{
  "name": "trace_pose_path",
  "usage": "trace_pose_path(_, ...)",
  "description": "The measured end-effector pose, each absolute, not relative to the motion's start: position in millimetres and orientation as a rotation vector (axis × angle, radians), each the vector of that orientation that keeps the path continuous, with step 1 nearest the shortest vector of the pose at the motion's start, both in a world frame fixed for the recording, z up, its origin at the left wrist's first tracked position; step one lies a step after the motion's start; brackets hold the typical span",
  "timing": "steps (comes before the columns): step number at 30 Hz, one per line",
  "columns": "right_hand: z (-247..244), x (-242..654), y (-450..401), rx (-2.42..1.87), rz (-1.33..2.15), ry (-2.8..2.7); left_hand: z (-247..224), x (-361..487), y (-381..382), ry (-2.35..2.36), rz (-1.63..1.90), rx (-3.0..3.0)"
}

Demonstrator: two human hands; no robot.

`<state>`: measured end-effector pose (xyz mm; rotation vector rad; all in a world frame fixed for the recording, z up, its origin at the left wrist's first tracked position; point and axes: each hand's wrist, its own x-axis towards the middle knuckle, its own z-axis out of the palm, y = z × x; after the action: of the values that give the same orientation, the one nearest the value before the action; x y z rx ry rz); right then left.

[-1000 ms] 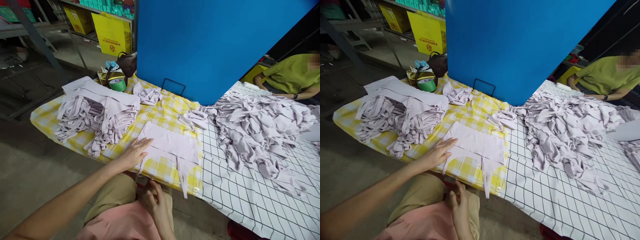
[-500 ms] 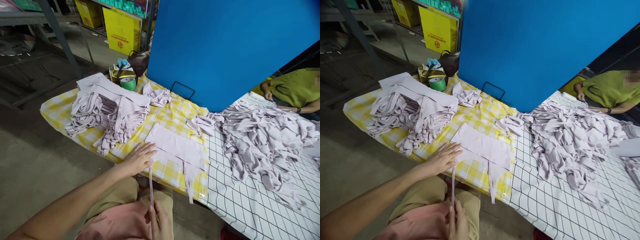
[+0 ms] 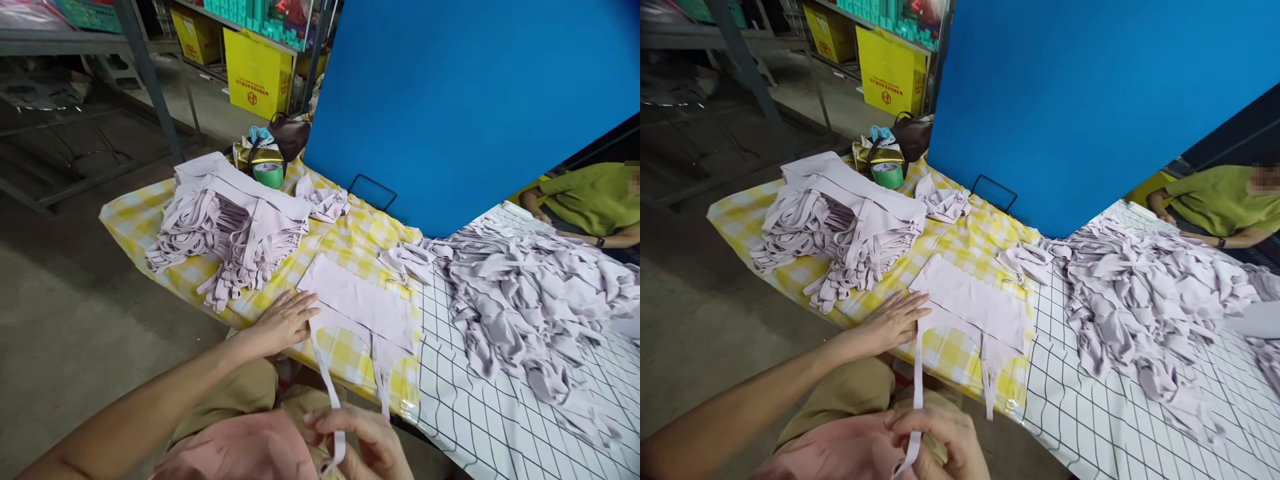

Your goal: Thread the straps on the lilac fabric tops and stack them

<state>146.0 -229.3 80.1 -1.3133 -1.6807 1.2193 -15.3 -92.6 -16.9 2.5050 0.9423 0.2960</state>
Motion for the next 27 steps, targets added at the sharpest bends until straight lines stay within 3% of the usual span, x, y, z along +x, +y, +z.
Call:
trace_pose_path(9, 99.7, 164.4, -198.0, -1.307, 0.764, -1.428, -21.8, -15.4, -91.7, 0.943, 0.307, 2.498)
trace_pose_path(15, 111.0, 165.0, -182.2, -1.178, 0.776, -1.163, -19.0, -16.6, -91.3, 0.936, 0.319, 2.487)
trace_pose_path(21, 97.3, 163.5, -167.4, -1.574, 0.993, -0.992, -4.8, -16.1, -87.5, 0.9, 0.273, 2.399)
trace_pose_path(27, 76.2, 152.5, -157.5, -1.785, 1.107, -1.231, 34.2, -4.3, -89.5, 0.92, 0.662, 2.081)
